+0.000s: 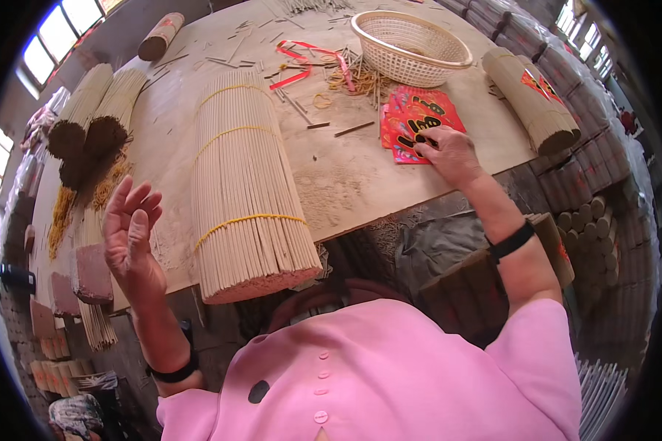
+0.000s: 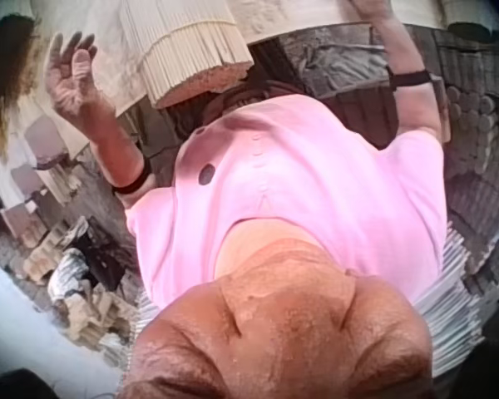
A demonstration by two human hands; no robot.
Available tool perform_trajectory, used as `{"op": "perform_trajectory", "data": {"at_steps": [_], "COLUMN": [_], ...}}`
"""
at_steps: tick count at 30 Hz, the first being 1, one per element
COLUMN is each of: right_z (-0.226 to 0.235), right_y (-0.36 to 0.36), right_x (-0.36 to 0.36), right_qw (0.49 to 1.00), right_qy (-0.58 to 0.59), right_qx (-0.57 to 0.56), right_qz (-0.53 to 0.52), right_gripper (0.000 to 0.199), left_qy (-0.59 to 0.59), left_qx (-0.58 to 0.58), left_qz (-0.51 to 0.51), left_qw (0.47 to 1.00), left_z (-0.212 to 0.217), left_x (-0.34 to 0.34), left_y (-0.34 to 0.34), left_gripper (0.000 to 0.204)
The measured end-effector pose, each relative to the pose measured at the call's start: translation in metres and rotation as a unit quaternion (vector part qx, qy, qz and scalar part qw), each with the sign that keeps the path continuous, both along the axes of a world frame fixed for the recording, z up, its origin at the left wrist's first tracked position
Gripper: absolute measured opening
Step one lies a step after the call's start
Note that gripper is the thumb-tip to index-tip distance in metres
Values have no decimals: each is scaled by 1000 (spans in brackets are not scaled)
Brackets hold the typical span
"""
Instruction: Bundling incense sticks together using rubber bands and applying decorative labels.
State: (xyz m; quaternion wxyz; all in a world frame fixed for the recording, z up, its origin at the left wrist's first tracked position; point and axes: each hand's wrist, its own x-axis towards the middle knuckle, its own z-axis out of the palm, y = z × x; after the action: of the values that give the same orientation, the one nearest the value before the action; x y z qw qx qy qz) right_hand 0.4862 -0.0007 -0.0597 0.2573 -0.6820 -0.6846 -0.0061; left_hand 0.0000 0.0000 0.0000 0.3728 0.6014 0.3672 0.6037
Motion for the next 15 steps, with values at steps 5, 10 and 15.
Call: {"op": "perform_trajectory", "data": {"at_steps": [5,10,15], "right_z": [-10,-2,1], "right_y": [-1,1,15], "right_x": [3,-1,-28], "right_qw": [999,995,991], "right_qy": [-1,-48,-99], "right_qx": [37,18,-19], "right_qz": [-19,-85,-92], "right_gripper": [20,21,38], "left_qy": [66,148,177], "left_qx": [-11,12,27], "left_qz": [-35,-40,-42], "left_qw": [997,988,983], "left_z": [17,32,40], "left_x": [15,16,29], "left_y": [-5,7,24], "left_gripper": [49,51,49]}}
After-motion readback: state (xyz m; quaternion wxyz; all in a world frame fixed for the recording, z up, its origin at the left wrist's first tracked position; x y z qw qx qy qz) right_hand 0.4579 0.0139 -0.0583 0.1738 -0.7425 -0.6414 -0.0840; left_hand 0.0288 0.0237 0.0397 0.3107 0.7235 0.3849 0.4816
